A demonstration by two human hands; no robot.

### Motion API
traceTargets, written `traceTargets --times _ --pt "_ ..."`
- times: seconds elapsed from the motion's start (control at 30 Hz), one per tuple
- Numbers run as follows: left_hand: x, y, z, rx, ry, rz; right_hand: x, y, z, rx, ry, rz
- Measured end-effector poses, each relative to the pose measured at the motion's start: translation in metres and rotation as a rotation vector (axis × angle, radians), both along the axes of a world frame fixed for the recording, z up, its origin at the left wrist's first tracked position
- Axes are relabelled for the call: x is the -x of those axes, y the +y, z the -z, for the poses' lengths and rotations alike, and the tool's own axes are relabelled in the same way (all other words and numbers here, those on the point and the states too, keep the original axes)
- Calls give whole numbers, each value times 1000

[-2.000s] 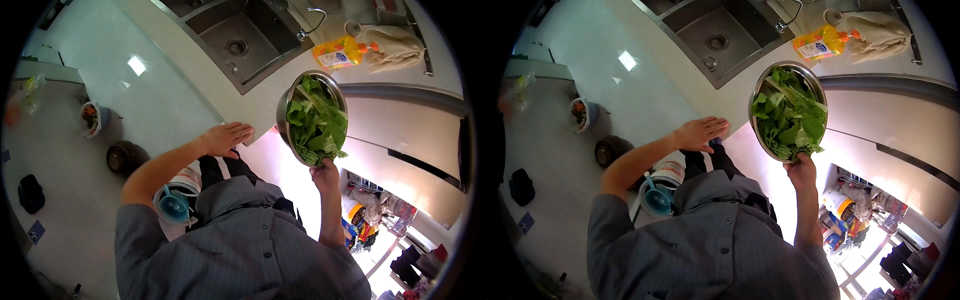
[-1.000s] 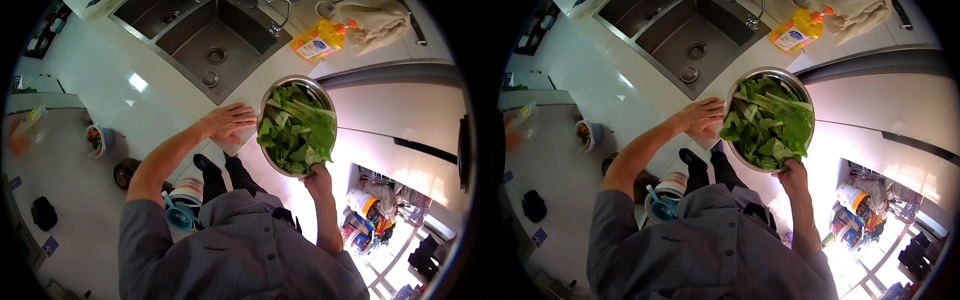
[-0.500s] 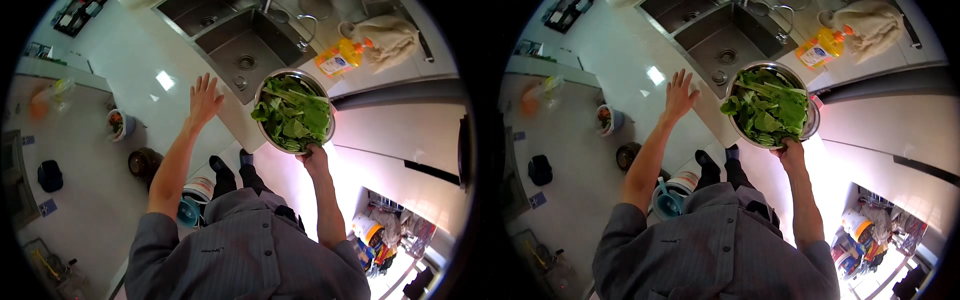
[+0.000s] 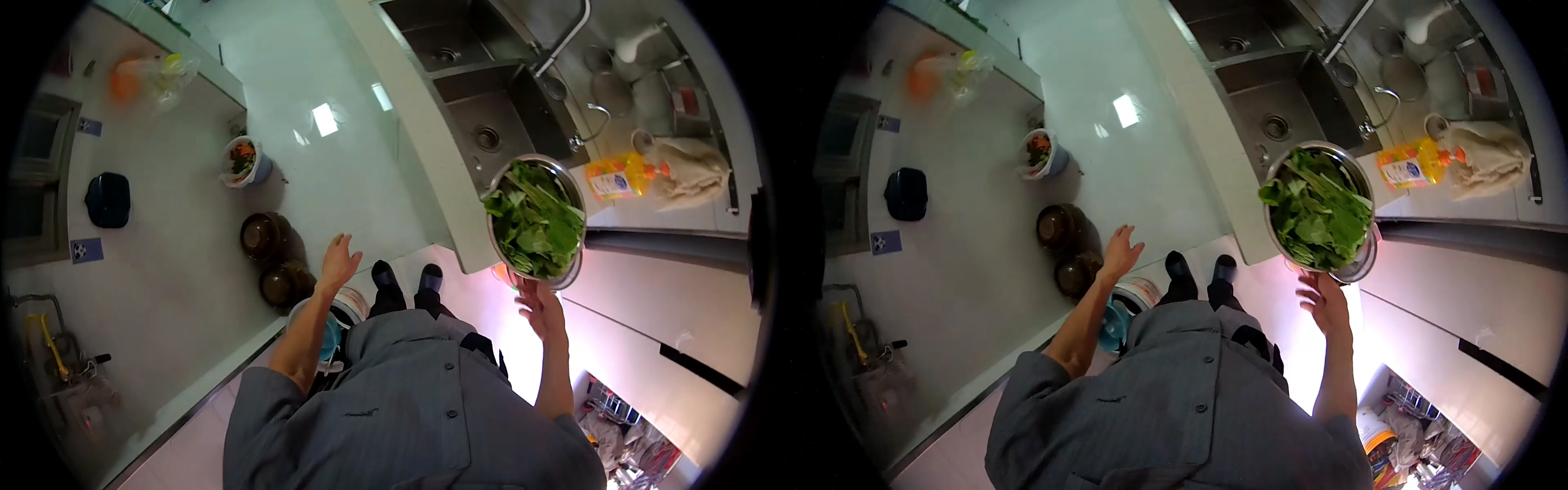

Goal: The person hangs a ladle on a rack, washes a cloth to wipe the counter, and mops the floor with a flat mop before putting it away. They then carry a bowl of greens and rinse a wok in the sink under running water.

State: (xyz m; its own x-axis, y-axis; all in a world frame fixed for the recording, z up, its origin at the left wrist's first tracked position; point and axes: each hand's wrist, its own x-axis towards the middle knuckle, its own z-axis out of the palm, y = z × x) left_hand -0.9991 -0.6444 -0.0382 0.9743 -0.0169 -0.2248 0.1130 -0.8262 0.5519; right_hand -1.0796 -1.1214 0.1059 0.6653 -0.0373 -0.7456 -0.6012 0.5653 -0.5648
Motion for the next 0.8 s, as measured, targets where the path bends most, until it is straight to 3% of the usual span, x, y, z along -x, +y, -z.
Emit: traceTargets --times 0.2,0.3,0.43,0.47,0.53,0.6,0.67,0.7,0.73,0.77,0.8 --pt "9 42 -5 149 218 -108 -12 84 3 287 145 -526" --pt "-29 38 -27 305 226 -126 -63 150 -8 312 26 -601" --pt "-114 -9 -130 760 309 -28 -134 208 -82 291 -177 -681" --pt "-132 -25 -178 885 360 16 -150 219 -109 278 -255 -692" --pt "-158 -59 -239 1278 336 210 -170 231 -155 267 -347 -713" --pt "-167 -72 -320 1306 280 523 -188 233 -188 211 -812 -817" --pt "-175 -59 -386 1292 589 661 -211 228 -215 291 -1216 -900" --pt "-189 -60 -382 1370 520 796 -215 235 -206 212 -1351 -683" --pt "-207 -64 -375 1440 448 932 -221 234 -182 215 -1368 -681" --pt "-232 -71 -358 1521 576 1040 -231 229 -147 142 -1354 -406" --pt "-266 -80 -334 1383 528 928 -258 222 -137 101 -1182 -375"
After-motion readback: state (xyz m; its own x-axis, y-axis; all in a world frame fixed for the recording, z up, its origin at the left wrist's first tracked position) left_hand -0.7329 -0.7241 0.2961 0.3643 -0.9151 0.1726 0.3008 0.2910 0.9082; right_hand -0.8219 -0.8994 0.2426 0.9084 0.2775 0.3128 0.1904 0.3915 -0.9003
